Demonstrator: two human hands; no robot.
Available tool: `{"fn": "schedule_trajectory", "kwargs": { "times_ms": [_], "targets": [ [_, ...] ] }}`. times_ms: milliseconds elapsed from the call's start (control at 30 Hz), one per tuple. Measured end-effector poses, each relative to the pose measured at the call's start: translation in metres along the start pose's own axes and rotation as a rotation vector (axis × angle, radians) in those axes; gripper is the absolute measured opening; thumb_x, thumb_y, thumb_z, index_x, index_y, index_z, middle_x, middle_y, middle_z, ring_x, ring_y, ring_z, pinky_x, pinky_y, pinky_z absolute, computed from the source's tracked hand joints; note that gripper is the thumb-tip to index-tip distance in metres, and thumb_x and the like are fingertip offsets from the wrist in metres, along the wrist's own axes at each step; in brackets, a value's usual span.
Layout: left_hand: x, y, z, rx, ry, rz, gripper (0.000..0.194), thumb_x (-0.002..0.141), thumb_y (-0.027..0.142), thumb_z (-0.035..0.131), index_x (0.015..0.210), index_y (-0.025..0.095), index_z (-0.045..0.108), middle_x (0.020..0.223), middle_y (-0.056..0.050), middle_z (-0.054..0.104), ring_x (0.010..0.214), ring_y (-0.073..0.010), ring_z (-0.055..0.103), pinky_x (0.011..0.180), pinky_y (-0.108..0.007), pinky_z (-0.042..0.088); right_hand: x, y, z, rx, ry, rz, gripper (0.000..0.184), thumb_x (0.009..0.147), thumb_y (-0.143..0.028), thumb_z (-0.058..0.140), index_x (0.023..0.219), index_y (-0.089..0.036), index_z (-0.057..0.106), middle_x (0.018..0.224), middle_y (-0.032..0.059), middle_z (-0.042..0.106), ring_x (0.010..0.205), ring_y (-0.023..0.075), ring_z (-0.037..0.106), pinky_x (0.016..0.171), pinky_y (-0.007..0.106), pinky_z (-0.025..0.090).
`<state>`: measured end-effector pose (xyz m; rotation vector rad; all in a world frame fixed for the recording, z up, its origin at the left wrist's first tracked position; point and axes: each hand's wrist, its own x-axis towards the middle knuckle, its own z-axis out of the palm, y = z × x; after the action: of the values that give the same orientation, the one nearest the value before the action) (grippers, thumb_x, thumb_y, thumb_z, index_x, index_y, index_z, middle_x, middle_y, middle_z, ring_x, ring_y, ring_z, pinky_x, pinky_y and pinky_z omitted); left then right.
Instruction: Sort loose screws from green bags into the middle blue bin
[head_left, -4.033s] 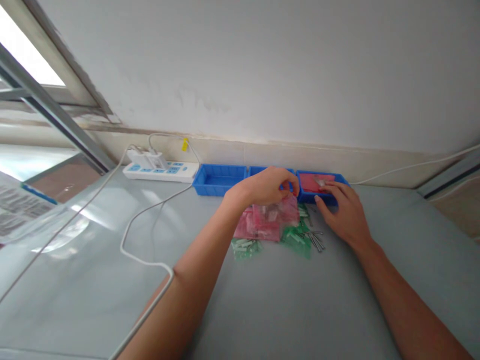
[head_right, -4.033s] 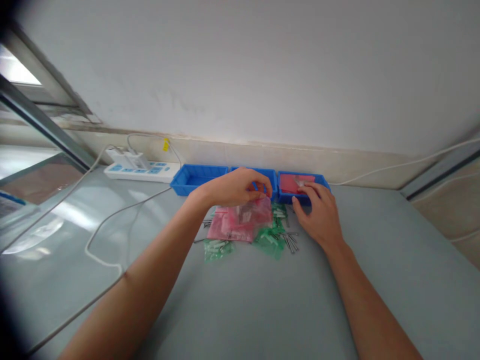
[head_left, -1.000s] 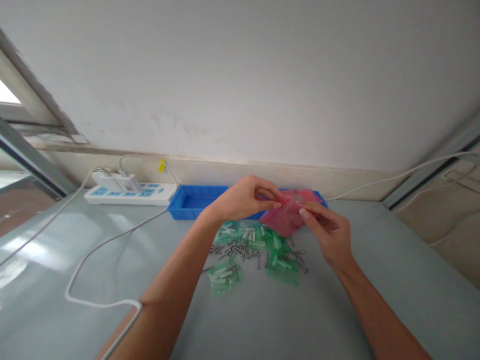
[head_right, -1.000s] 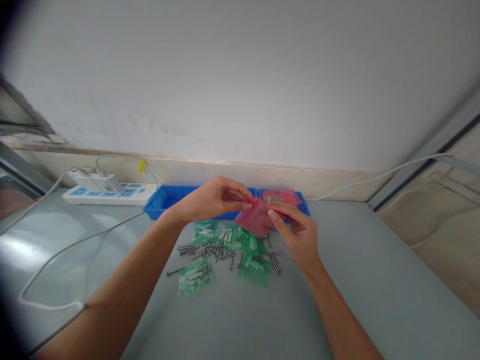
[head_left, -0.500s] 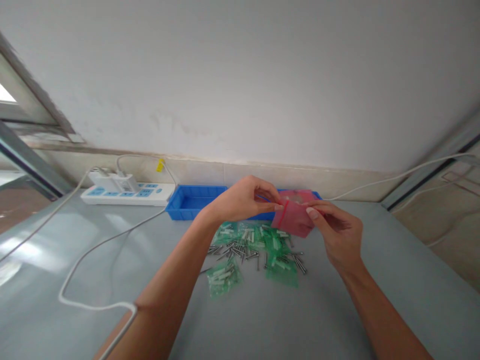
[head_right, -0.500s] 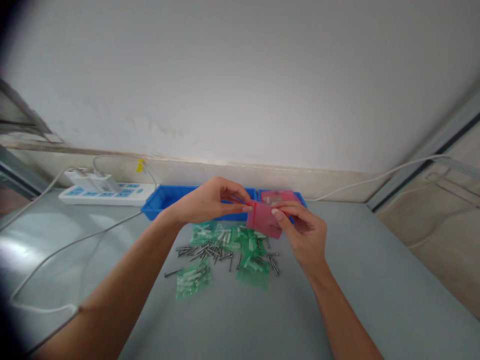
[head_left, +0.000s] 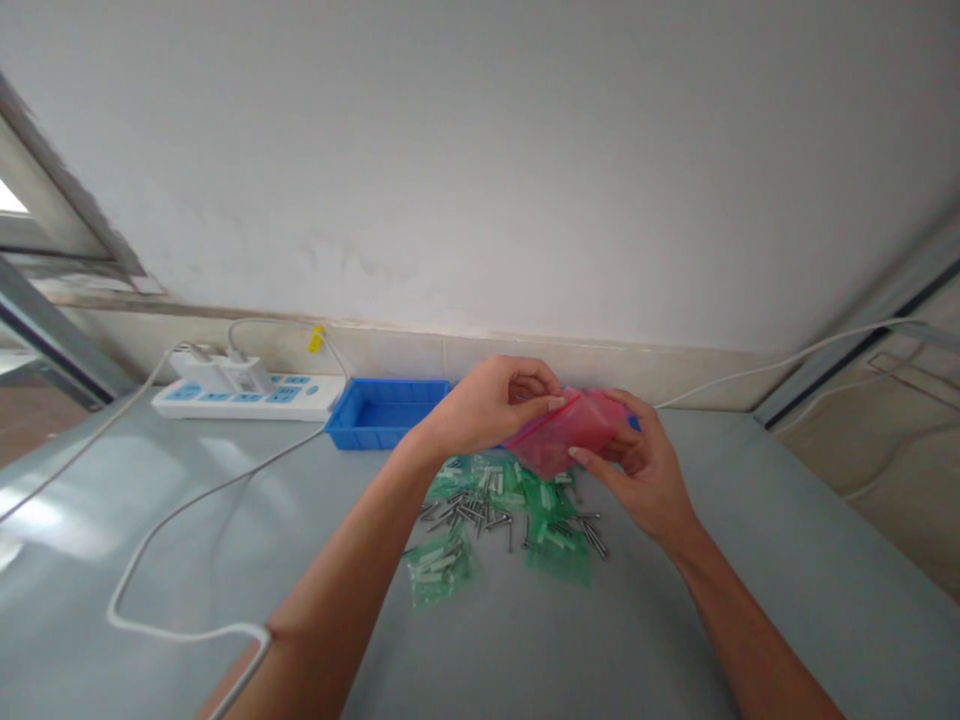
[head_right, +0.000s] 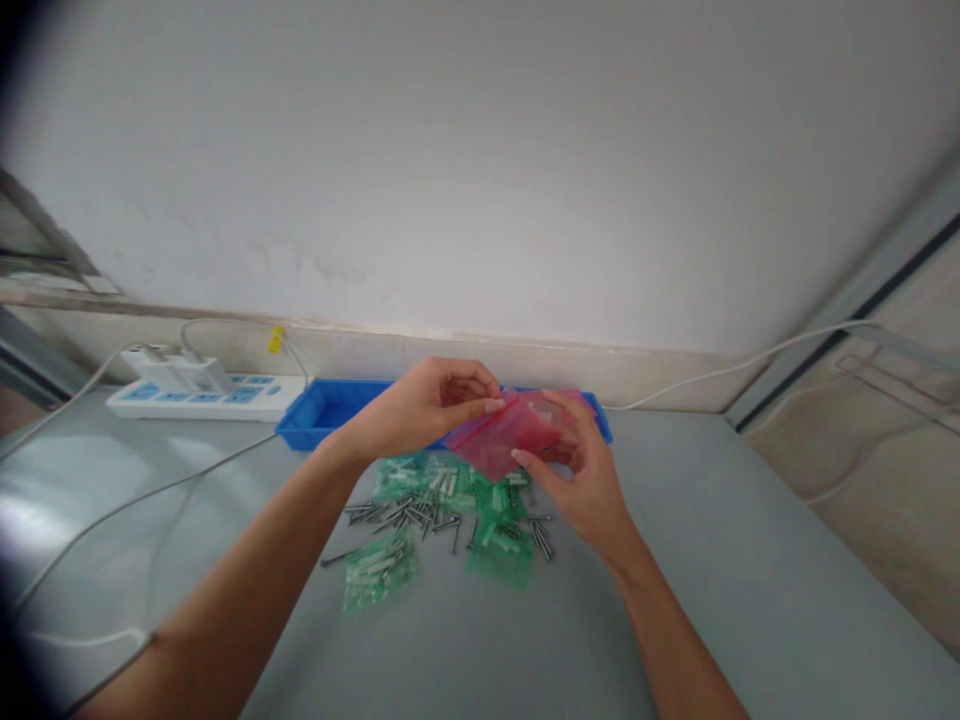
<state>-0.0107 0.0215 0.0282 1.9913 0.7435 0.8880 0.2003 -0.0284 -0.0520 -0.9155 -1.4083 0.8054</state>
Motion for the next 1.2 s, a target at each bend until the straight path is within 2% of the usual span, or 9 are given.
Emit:
{"fn": "schedule_trajectory", "kwargs": {
  "times_ms": [67, 167, 267, 333, 533, 700, 800, 967, 1200],
  "targets": [
    [0.002, -0.005, 0.003, 0.086, 0.101, 0.009, 0.012, 0.089, 0.025, 0.064, 0.092, 0.015, 0.07, 0.089, -0.006, 0.077, 0.08, -0.0142, 0.07, 0.077, -0.025, 0.055, 0.0, 0.003, 0.001, 0.004, 0.039, -0.011, 0.058, 0.076, -0.034, 0.085, 0.129, -0.03, 0.061, 0.1, 0.0046, 0.079, 0.08, 0.0233, 0.077, 0.074, 0.038, 0.066],
    [0.001, -0.009, -0.001, 0.289, 0.19, -0.025, 0.016, 0.09, 0.028, 0.065, 0.097, 0.016, 0.073, 0.09, -0.006, 0.078, 0.081, -0.0153, 0.071, 0.078, -0.026, 0.054, 0.005, 0.009, -0.005, -0.063, 0.286, -0.061, 0.03, 0.075, -0.036, 0.085, 0.1, -0.023, 0.075, 0.091, 0.0053, 0.079, 0.078, 0.0222, 0.075, 0.075, 0.037, 0.065],
    [-0.003, -0.011, -0.011, 0.473, -0.052, -0.111, 0.022, 0.092, 0.032, 0.062, 0.096, 0.016, 0.077, 0.088, -0.005, 0.078, 0.079, -0.016, 0.07, 0.076, -0.026, 0.052, 0.009, 0.018, -0.014, -0.135, 0.523, -0.062, 0.029, 0.073, -0.041, 0.084, 0.088, -0.018, 0.078, 0.086, 0.0073, 0.079, 0.077, 0.0223, 0.074, 0.078, 0.039, 0.063],
    [-0.007, -0.013, -0.017, 0.546, -0.217, -0.189, 0.024, 0.091, 0.031, 0.062, 0.1, 0.018, 0.079, 0.093, -0.006, 0.08, 0.081, -0.0167, 0.071, 0.074, -0.026, 0.051, 0.01, 0.025, -0.017, -0.166, 0.544, -0.032, 0.037, 0.074, -0.045, 0.083, 0.096, -0.016, 0.078, 0.093, 0.0101, 0.08, 0.083, 0.0242, 0.075, 0.083, 0.041, 0.062],
    [-0.009, -0.02, -0.012, 0.601, -0.36, -0.267, 0.03, 0.092, 0.037, 0.063, 0.111, 0.02, 0.079, 0.104, -0.007, 0.08, 0.092, -0.0201, 0.073, 0.08, -0.027, 0.052, 0.006, 0.038, -0.019, -0.675, 0.314, -0.112, 0.043, 0.088, -0.052, 0.068, 0.11, -0.017, 0.079, 0.103, 0.0142, 0.077, 0.102, 0.0305, 0.069, 0.099, 0.053, 0.052],
    [-0.008, -0.022, -0.006, 0.598, -0.389, -0.268, 0.033, 0.092, 0.038, 0.064, 0.115, 0.02, 0.077, 0.105, -0.009, 0.08, 0.092, -0.0216, 0.074, 0.08, -0.029, 0.053, 0.003, 0.032, -0.019, -1.128, 0.331, -0.223, 0.039, 0.097, -0.05, 0.056, 0.108, -0.02, 0.078, 0.141, 0.0196, 0.053, 0.132, 0.0377, 0.046, 0.107, 0.06, 0.04],
    [-0.009, -0.023, -0.006, 0.597, -0.389, -0.27, 0.033, 0.092, 0.037, 0.064, 0.117, 0.02, 0.077, 0.108, -0.008, 0.079, 0.092, -0.0212, 0.074, 0.08, -0.029, 0.053, 0.001, 0.031, -0.017, -1.222, 0.194, -0.257, 0.04, 0.1, -0.048, 0.051, 0.123, -0.023, 0.071, 0.156, 0.0165, 0.04, 0.143, 0.0382, 0.036, 0.111, 0.06, 0.037],
    [-0.009, -0.025, -0.008, 0.607, -0.386, -0.264, 0.033, 0.093, 0.038, 0.063, 0.117, 0.022, 0.077, 0.108, -0.007, 0.079, 0.093, -0.0203, 0.074, 0.08, -0.027, 0.054, -0.003, 0.032, -0.009, -1.322, -0.086, -0.292, 0.045, 0.104, -0.044, 0.043, 0.142, -0.027, 0.058, 0.156, 0.0122, 0.048, 0.147, 0.0354, 0.035, 0.115, 0.058, 0.032],
    [-0.009, -0.021, -0.006, 0.628, -0.405, -0.279, 0.032, 0.093, 0.037, 0.063, 0.117, 0.022, 0.077, 0.106, -0.007, 0.08, 0.093, -0.0199, 0.074, 0.08, -0.026, 0.053, -0.004, 0.031, -0.003, -1.375, -0.118, -0.225, 0.046, 0.104, -0.048, 0.042, 0.143, -0.03, 0.059, 0.154, 0.0112, 0.052, 0.137, 0.0365, 0.045, 0.106, 0.057, 0.041]
  ]
}}
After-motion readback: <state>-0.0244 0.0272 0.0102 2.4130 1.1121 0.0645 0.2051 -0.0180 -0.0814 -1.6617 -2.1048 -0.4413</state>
